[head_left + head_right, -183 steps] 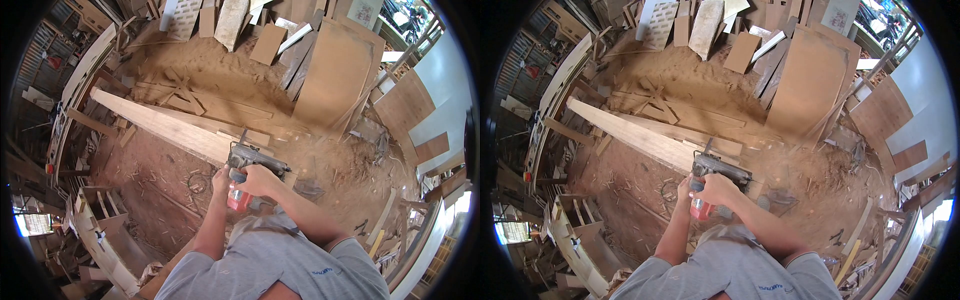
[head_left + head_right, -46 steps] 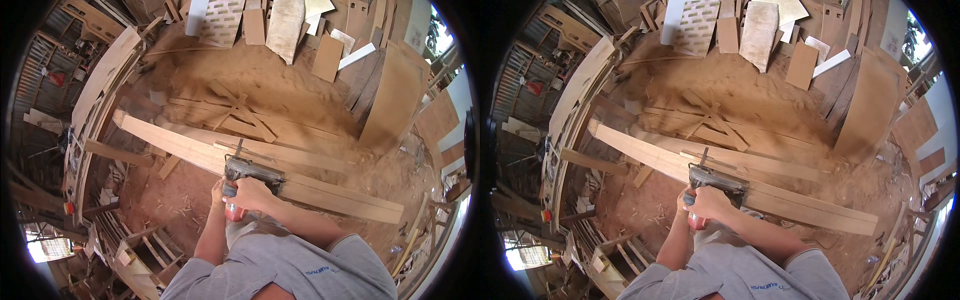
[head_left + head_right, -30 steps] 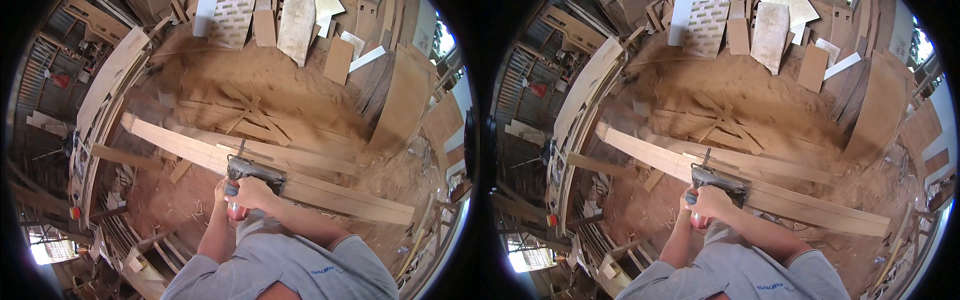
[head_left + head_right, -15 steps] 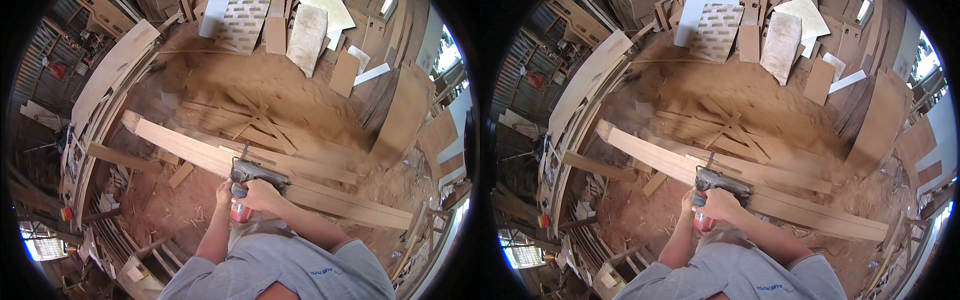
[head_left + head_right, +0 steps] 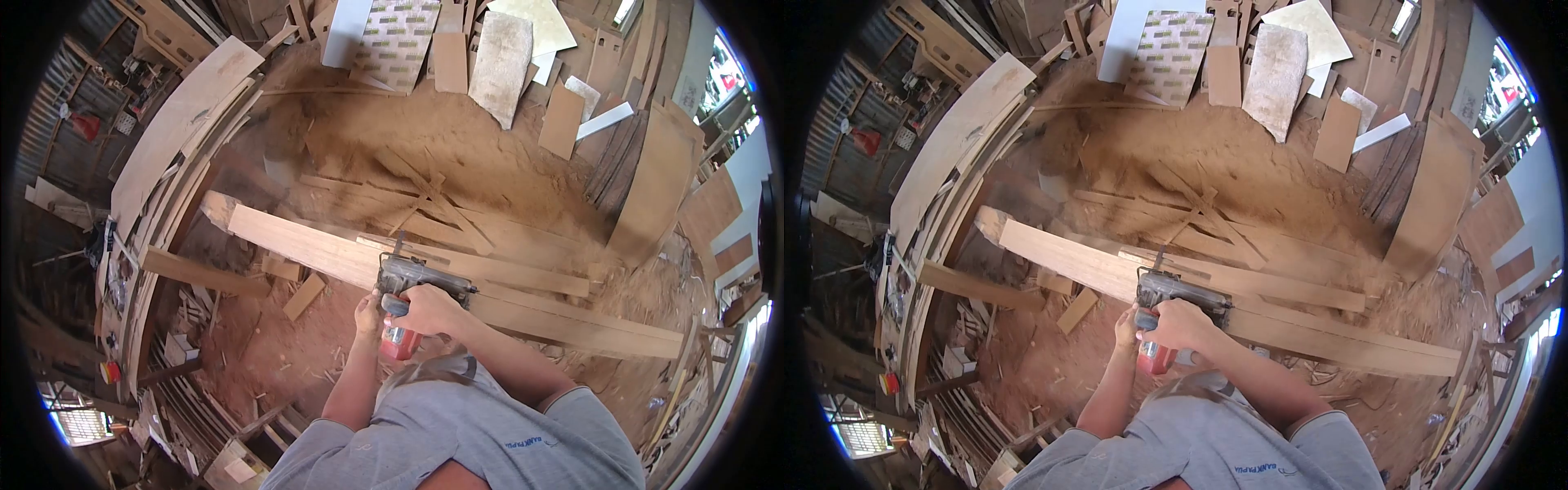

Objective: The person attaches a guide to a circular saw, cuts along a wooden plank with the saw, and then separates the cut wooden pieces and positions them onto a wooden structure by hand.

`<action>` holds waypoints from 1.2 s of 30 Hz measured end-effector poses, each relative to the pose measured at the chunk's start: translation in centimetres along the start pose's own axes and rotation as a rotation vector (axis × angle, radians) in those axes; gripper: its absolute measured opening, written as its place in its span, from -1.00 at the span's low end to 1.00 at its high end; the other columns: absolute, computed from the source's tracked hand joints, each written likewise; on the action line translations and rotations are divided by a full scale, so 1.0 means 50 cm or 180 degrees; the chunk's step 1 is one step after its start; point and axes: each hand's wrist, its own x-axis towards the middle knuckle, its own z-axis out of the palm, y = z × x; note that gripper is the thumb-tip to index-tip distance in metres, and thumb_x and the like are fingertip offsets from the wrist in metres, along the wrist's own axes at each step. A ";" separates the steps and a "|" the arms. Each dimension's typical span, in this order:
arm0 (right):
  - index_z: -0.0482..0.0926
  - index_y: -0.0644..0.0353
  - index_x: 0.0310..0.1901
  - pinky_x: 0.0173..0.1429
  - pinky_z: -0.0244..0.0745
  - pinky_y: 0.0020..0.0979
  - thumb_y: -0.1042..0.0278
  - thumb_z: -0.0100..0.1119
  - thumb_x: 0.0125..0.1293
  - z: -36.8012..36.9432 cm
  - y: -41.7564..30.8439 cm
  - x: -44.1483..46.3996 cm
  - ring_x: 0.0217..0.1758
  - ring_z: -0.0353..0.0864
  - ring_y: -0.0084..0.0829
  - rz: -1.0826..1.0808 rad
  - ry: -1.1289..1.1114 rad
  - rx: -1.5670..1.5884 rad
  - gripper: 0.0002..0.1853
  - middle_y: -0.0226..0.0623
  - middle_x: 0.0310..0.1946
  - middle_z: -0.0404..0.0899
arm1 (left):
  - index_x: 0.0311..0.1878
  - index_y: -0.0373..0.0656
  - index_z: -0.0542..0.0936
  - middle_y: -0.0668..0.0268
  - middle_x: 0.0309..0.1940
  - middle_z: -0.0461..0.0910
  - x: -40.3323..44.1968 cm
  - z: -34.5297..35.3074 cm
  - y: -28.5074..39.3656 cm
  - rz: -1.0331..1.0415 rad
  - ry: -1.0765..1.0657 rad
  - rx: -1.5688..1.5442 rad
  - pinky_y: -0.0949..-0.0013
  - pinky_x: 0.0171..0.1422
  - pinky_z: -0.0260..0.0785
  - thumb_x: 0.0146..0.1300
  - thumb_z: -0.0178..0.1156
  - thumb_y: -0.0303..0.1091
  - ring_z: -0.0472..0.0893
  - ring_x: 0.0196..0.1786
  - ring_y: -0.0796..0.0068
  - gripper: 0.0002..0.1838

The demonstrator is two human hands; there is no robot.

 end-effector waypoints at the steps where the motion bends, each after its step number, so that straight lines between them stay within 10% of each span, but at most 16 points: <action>1: 0.86 0.25 0.07 0.26 0.71 -0.01 -0.30 0.50 0.22 -0.001 -0.008 0.008 0.07 0.85 0.10 0.0021 -0.0045 0.0009 -0.30 0.17 -0.09 0.84 | 0.02 -0.31 0.64 0.11 -0.10 0.79 0.007 -0.009 0.006 -0.0006 -0.0021 0.0016 0.19 0.10 0.68 0.72 0.18 -0.30 0.80 -0.07 0.25 -0.77; 36: 0.83 0.17 0.18 0.33 0.68 0.01 -0.36 0.42 0.29 0.093 -0.245 0.315 0.15 0.82 0.11 -0.0014 -0.0200 -0.0233 -0.28 0.16 0.00 0.83 | -0.09 -0.30 0.72 0.20 -0.26 0.79 0.150 -0.219 0.297 0.0012 0.0122 0.0498 0.32 -0.13 0.63 0.73 0.17 -0.10 0.75 -0.27 0.40 -0.58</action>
